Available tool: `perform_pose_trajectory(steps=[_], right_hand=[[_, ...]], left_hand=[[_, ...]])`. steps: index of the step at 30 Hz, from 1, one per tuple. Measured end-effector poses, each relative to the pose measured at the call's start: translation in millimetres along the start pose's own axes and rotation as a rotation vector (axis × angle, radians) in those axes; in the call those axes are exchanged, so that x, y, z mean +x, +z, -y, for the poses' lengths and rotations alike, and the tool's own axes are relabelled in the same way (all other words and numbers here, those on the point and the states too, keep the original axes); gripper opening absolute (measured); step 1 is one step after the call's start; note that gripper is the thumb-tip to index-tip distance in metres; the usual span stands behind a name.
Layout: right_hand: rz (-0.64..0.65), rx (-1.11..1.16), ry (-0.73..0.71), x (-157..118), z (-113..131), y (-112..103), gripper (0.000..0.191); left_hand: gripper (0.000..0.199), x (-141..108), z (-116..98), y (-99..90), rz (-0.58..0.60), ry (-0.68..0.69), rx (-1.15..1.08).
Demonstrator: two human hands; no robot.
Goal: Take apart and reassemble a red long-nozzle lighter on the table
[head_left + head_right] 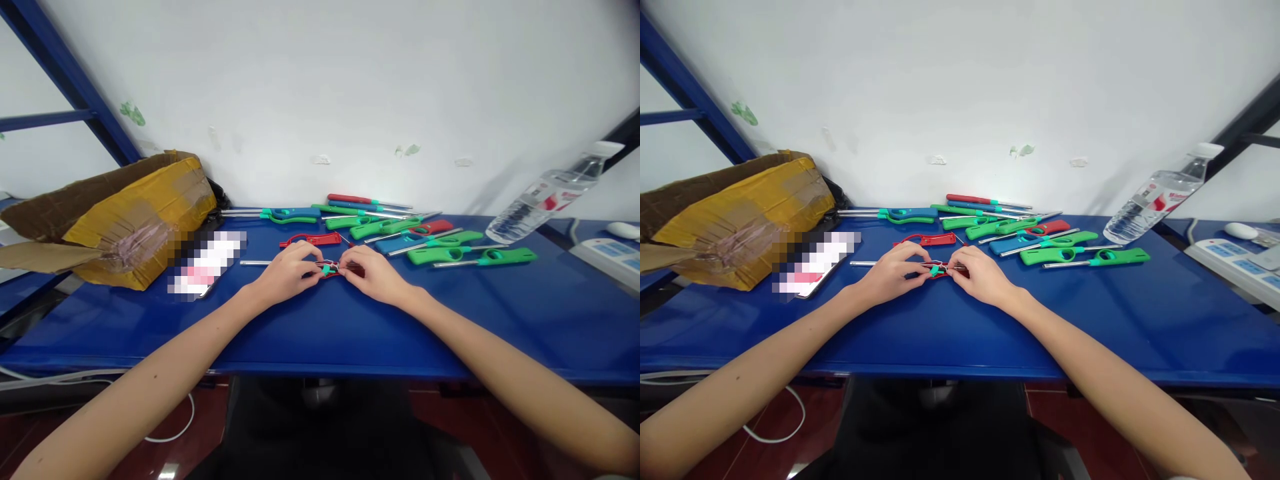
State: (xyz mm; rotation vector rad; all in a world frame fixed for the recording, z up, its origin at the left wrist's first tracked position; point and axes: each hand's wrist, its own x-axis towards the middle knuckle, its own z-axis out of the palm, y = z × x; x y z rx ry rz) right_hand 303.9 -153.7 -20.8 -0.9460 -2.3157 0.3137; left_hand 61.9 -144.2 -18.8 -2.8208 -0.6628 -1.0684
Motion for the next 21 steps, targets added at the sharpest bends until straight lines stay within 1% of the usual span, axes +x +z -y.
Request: perform_pose_trajectory(steps=[7, 13, 21], right_hand=[[0.001, 0.004, -0.008, -0.4, -0.3, 0.0, 0.007], [-0.002, 0.011, -0.008, -0.4, -0.4, -0.4, 0.008], [-0.004, 0.016, 0.000, 0.0, -0.3, 0.2, 0.008]], left_hand=[[0.021, -3.1, 4.1, 2.6, 0.015, -0.048, 0.018], [0.019, -4.8, 6.4, 3.6, 0.056, -0.098, -0.011], [0.017, -4.2, 3.6, 5.8, 0.026, -0.112, -0.022]])
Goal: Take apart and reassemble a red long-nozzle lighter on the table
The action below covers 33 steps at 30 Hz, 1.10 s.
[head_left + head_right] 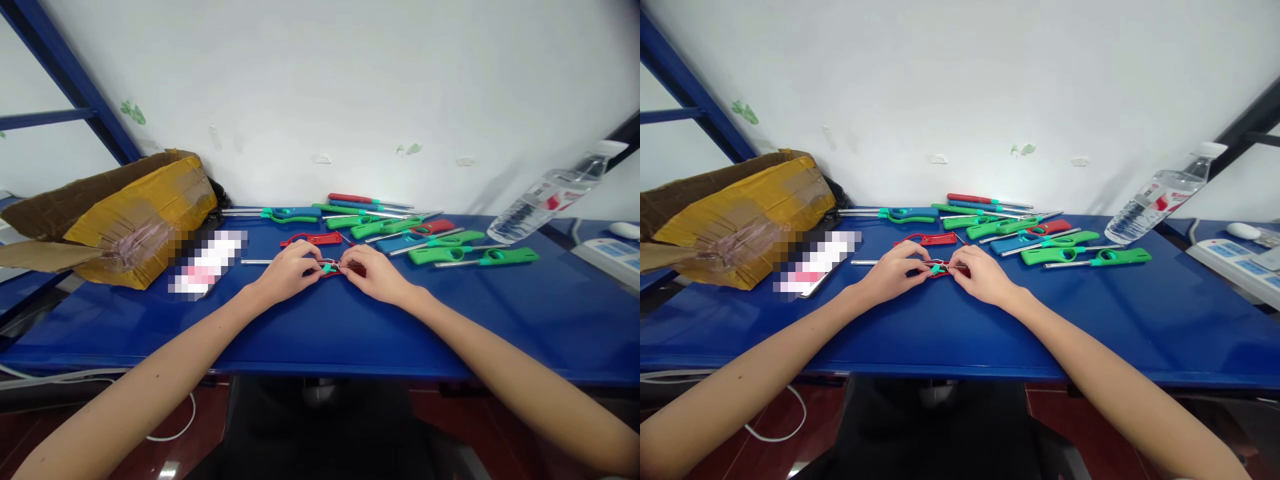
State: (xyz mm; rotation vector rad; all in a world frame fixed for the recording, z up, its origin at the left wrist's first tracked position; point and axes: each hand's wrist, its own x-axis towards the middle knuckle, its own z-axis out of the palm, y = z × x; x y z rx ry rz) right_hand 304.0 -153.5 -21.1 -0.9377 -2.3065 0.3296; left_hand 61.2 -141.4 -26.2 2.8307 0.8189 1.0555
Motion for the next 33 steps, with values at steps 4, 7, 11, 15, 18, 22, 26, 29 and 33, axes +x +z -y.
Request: perform_pose_trajectory(steps=[4, 7, 11, 15, 18, 22, 26, 29, 33], right_hand=[[-0.009, 0.003, 0.009, 0.7, -0.4, 0.6, 0.007], [-0.009, -0.005, 0.028, 0.6, -0.1, 0.1, 0.006], [-0.016, -0.012, 0.024, 0.5, 0.5, -0.7, 0.006], [-0.026, 0.011, 0.005, 1.2, 0.6, -0.6, 0.009], [-0.025, 0.028, -0.006, 2.1, -0.1, -0.7, 0.012], [0.000, 0.076, -0.006, 2.5, -1.2, -2.1, 0.015], [-0.001, 0.063, -0.002, 1.2, -1.1, -2.6, 0.014], [0.001, 0.003, -0.027, -0.1, -0.8, -2.1, 0.016], [-0.002, -0.067, -0.070, -1.4, -1.0, -2.0, 0.020]], left_hand=[[0.016, -0.4, 0.8, 0.5, 0.008, -0.009, 0.001], [0.016, -0.6, 1.7, 0.4, 0.021, -0.013, 0.007], [0.017, -0.8, 1.6, 0.4, 0.026, -0.010, 0.016], [0.018, -0.8, 0.4, -0.1, 0.017, -0.006, 0.020], [0.018, -0.7, -0.3, -1.6, 0.017, -0.002, 0.026], [0.017, -0.9, -0.8, -3.6, 0.017, -0.002, 0.023], [0.017, -1.5, -1.7, -3.6, 0.013, -0.014, -0.006], [0.014, -2.2, -2.7, -3.4, 0.027, -0.025, -0.028], [0.011, -2.8, -4.3, -4.3, 0.053, -0.030, -0.046]])
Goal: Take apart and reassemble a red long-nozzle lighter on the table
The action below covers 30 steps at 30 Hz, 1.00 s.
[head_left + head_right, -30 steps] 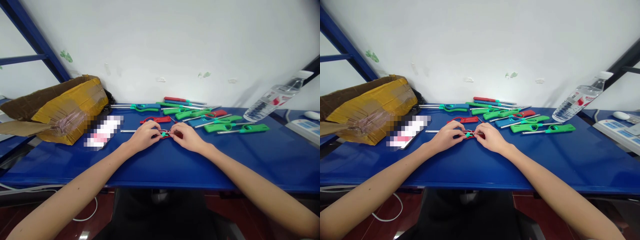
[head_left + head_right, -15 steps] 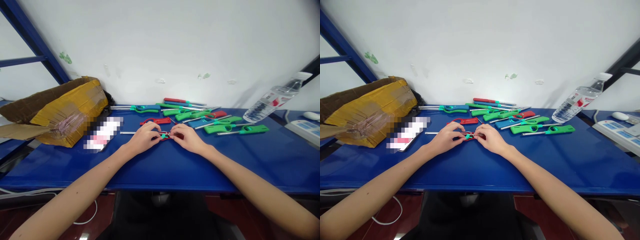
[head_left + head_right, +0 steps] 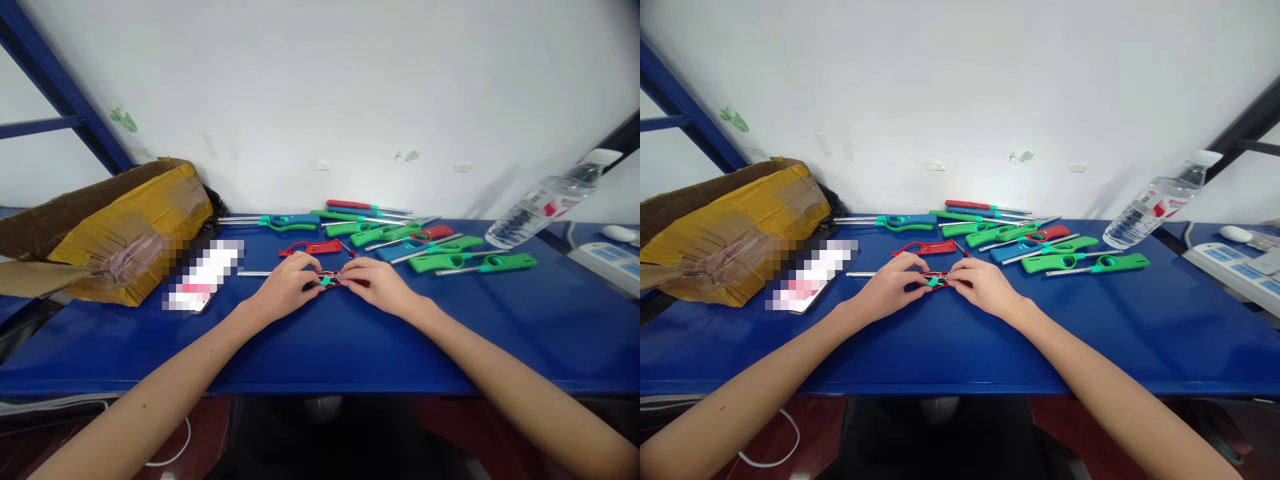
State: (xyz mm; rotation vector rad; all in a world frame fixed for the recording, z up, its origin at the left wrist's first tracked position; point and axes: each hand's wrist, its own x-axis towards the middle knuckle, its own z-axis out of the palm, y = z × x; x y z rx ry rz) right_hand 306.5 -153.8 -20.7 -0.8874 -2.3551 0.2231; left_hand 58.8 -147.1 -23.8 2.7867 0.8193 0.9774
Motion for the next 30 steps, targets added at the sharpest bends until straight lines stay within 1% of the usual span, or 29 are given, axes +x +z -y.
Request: perform_pose_trajectory(steps=[4, 9, 15, 20, 24, 27, 30], right_hand=[[0.013, -0.057, -0.022, -2, 0, 1, 0.022], [-0.021, -0.082, -0.026, -4, 2, 4, 0.023], [-0.058, -0.049, 0.020, -3, 4, 7, 0.020], [-0.057, -0.048, 0.044, -3, 4, 8, 0.017], [-0.063, -0.048, 0.051, -3, 5, 8, 0.018], [-0.065, -0.040, 0.051, -1, 5, 7, 0.019], [-0.043, -0.026, 0.047, 0, 6, 5, 0.020]], left_hand=[[0.014, 0, -1, -2.8, 0.012, -0.011, 0.000], [0.017, 1, 0, -9.3, 0.078, 0.003, 0.010], [0.018, 2, 1, -8.4, 0.036, 0.001, 0.025], [0.017, -1, 6, -6.3, 0.050, -0.049, 0.007], [0.020, -2, 10, -13.9, 0.104, -0.054, 0.023], [0.022, -3, 12, -19.7, 0.117, -0.054, 0.037], [0.021, -3, 10, -19.5, 0.123, -0.032, 0.048]])
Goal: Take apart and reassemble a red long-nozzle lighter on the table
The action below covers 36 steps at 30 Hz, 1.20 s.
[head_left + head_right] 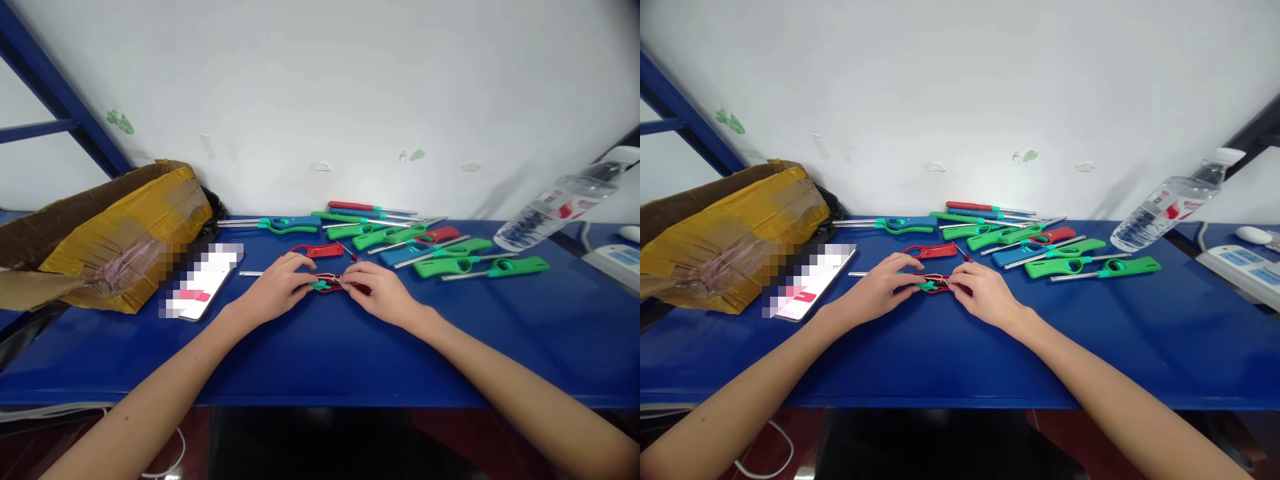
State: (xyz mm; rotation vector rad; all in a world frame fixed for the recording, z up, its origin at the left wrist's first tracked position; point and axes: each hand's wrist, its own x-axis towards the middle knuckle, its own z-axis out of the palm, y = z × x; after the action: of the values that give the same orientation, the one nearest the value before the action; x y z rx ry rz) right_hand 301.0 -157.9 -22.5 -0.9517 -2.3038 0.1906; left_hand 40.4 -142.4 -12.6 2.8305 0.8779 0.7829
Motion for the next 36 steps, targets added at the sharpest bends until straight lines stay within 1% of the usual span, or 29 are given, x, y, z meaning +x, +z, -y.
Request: perform_pose_trajectory(steps=[5, 11, 16, 21, 25, 28, 33, 36], right_hand=[[0.021, 0.000, -0.011, 0, 0, -3, 0.019], [0.038, -0.018, -0.019, 0, 0, -3, 0.019], [0.024, -0.032, -0.019, -1, 0, -3, 0.018], [0.018, -0.023, -0.027, -2, 0, -3, 0.016], [-0.001, -0.034, -0.011, -1, -1, -3, 0.015], [0.000, -0.038, 0.002, -1, -2, -2, 0.015], [0.007, -0.037, 0.006, 0, -3, 0, 0.015], [0.017, -0.042, 0.019, 0, -2, 0, 0.014]], left_hand=[[0.016, 0, -5, 4.4, -0.002, -0.009, -0.021], [0.014, 2, -5, -5.6, -0.009, -0.040, 0.005], [0.016, 2, -3, -8.8, 0.048, -0.022, -0.010], [0.020, 3, -3, -0.8, -0.008, -0.005, 0.036], [0.020, 4, -7, 5.0, 0.046, -0.012, 0.036], [0.018, 4, -11, 7.2, 0.061, -0.046, 0.032], [0.020, 6, -16, 13.6, 0.015, -0.136, 0.048], [0.017, 8, -17, 14.4, 0.035, -0.154, 0.005]])
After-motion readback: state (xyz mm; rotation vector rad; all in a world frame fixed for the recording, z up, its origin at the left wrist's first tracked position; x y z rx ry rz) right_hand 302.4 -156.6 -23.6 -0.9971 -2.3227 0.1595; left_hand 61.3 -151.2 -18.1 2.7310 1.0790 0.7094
